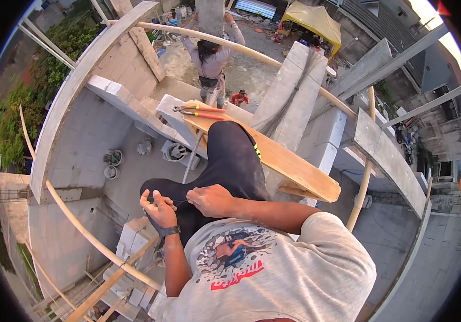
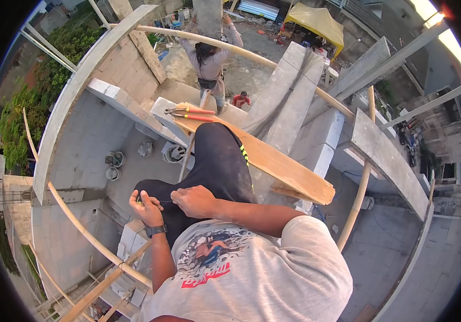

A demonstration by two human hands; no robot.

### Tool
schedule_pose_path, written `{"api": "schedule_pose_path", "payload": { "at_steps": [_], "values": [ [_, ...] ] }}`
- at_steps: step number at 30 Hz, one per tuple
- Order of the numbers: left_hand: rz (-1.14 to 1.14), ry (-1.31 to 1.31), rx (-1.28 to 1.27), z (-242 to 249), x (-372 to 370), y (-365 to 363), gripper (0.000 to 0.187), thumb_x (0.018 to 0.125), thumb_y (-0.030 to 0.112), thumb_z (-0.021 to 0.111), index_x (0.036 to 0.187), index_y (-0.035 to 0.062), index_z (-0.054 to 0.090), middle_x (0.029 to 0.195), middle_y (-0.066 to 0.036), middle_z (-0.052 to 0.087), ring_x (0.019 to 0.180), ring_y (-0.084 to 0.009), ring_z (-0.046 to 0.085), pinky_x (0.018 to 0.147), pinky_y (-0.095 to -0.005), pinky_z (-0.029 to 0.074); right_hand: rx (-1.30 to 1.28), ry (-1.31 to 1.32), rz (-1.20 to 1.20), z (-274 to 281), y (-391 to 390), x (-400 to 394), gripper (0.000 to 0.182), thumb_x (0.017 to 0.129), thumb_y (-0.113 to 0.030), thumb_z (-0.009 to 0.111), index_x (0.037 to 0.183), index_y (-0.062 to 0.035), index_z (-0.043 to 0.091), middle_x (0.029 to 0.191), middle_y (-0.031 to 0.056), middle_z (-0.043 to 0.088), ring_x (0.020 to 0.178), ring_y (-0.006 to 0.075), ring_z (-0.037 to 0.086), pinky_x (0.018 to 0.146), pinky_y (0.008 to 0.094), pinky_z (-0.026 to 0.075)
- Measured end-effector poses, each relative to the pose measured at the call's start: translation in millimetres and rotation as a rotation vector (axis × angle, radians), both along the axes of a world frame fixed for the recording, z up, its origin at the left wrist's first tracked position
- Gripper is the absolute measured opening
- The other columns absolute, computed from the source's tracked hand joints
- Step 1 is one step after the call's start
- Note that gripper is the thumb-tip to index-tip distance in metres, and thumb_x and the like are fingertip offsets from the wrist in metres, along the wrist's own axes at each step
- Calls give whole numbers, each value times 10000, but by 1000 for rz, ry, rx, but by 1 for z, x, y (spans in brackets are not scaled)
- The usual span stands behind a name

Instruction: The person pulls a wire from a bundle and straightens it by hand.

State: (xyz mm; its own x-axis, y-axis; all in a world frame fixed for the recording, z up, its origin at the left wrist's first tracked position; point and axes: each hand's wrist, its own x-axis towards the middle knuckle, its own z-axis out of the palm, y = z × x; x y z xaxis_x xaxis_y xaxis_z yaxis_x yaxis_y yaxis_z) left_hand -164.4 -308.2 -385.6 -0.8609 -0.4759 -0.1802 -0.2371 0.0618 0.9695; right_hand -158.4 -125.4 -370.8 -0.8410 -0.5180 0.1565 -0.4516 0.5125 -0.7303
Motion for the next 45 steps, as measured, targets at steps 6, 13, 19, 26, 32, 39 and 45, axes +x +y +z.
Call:
{"api": "schedule_pose_path", "payload": {
  "at_steps": [6, 13, 19, 26, 32, 39, 45],
  "values": [
    [9, 119, -122, -14, -5, -4, 354, 1020, 254, 478, 1279, 44, 360, 542, -36, 532, 467, -111, 497, 447, -234, 377, 36, -63, -25, -4, -9, 6, 118, 881, -138, 577, 947, -47, 544, 821, 128, 640, 716, 312, 661, 582, 442, 510],
    [30, 112, -165, -17, -10, -13, 326, 1026, 260, 464, 1255, 39, 394, 529, -3, 468, 456, -90, 460, 442, -244, 359, -75, -371, 174, -37, -28, 7, 120, 902, -131, 571, 971, -33, 567, 773, 104, 618, 604, 272, 606, 520, 408, 463],
    [170, 141, -62, -49, -22, -24, 333, 1026, 306, 454, 1239, 55, 409, 531, -9, 469, 424, -98, 431, 406, -247, 334, -675, -1314, 110, 3, -13, -22, 200, 950, -221, 606, 967, -25, 573, 662, -28, 461, 490, 63, 347, 408, 251, 288],
    [88, 54, -102, -17, -13, -4, 391, 1025, 329, 442, 1296, 57, 366, 566, -44, 564, 404, -102, 456, 344, -232, 359, 176, -227, -177, -3, -9, -16, 161, 890, -173, 586, 975, -39, 611, 812, 163, 686, 757, 350, 673, 653, 459, 514],
    [86, 161, -72, -30, -11, -9, 336, 1021, 263, 467, 1284, 61, 412, 544, 24, 422, 432, -67, 393, 409, -229, 295, 104, -533, 389, -14, 0, -12, 203, 880, -197, 585, 940, -20, 667, 778, 130, 678, 734, 315, 660, 674, 435, 506],
    [0, 44, 0, -38, -10, -27, 298, 1017, 271, 458, 1192, 31, 473, 557, 11, 443, 406, -74, 396, 379, -214, 352, -599, -1211, 339, 22, 11, -34, 174, 955, -197, 563, 974, -28, 596, 620, -23, 484, 509, 121, 458, 482, 307, 364],
    [41, 18, -137, -19, -17, -14, 344, 1016, 299, 475, 1247, 48, 427, 546, -29, 507, 372, -96, 414, 338, -238, 361, 2, -65, -171, 11, 9, -13, 132, 884, -116, 559, 989, -36, 560, 814, 149, 662, 684, 378, 652, 598, 463, 509]
  ]
}}
